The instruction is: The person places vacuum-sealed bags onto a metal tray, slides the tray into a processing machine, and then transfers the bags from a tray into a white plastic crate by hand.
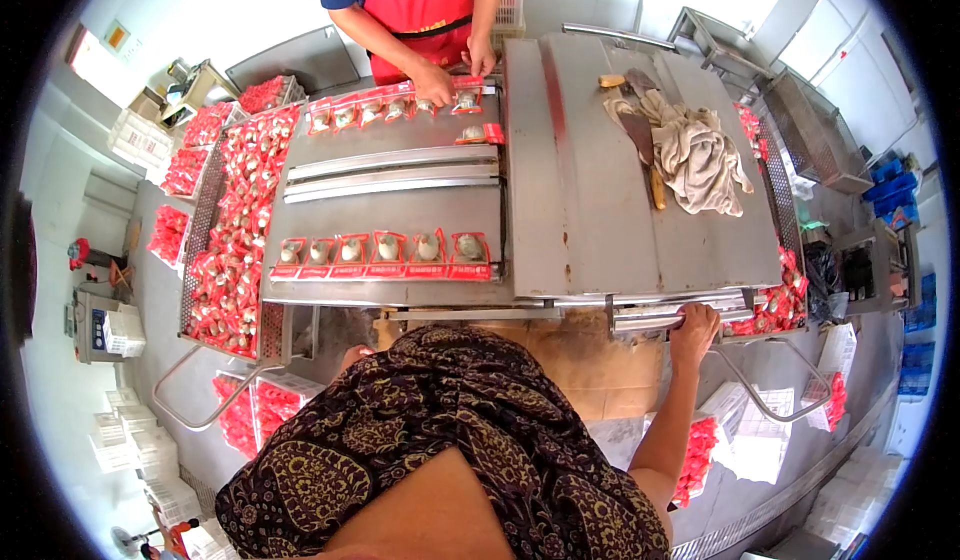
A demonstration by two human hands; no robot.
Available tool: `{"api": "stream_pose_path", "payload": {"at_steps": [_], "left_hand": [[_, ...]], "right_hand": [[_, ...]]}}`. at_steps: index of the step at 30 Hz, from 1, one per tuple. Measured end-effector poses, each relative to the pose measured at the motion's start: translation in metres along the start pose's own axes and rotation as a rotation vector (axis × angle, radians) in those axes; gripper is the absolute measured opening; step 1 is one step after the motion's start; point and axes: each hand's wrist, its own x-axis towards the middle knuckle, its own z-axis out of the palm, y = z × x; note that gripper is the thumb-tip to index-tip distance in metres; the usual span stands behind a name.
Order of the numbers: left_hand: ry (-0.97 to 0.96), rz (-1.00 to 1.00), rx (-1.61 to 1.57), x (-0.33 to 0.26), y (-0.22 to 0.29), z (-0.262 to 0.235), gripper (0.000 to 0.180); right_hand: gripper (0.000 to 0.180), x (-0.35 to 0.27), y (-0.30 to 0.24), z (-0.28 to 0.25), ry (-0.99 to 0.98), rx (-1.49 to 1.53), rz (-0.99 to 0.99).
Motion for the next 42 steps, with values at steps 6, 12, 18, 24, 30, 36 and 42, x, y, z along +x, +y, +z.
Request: {"api": "stream_pose_path", "payload": {"at_steps": [6,12,18,24,30,36,42], "left_hand": [[0.023,0.053,0.023,-0.015,0.008,-0.002,0.018],[0.003,0.051,-0.093,-0.041,0.001,-0.004,0.019],[-0.014,0.065,-0.185,-0.075,-0.002,0.000,0.016],[0.010,-0.014,-0.142,-0.111,-0.003,-0.001,0.017],[0.083,0.070,-0.131,-0.116,-0.057,0.016,0.019],[0.122,-0.052,-0.130,-0.071,-0.134,0.041,0.021],[0.165,0.046,-0.231,-0.034,-0.186,0.062,0.019]], "right_hand": [[0.028,0.005,0.022,-0.003,-0.065,0.042,-0.009],[0.027,0.011,0.064,0.006,-0.092,0.026,-0.027],[0.020,0.020,0.118,0.014,-0.181,0.046,-0.146],[0.015,0.025,0.154,0.017,-0.250,-0.135,-0.093],[0.012,0.021,0.156,0.032,-0.181,-0.158,-0.077],[0.011,0.023,0.163,0.037,-0.246,-0.231,-0.088],[0.011,0.022,0.163,0.038,-0.184,-0.218,-0.069]]}}
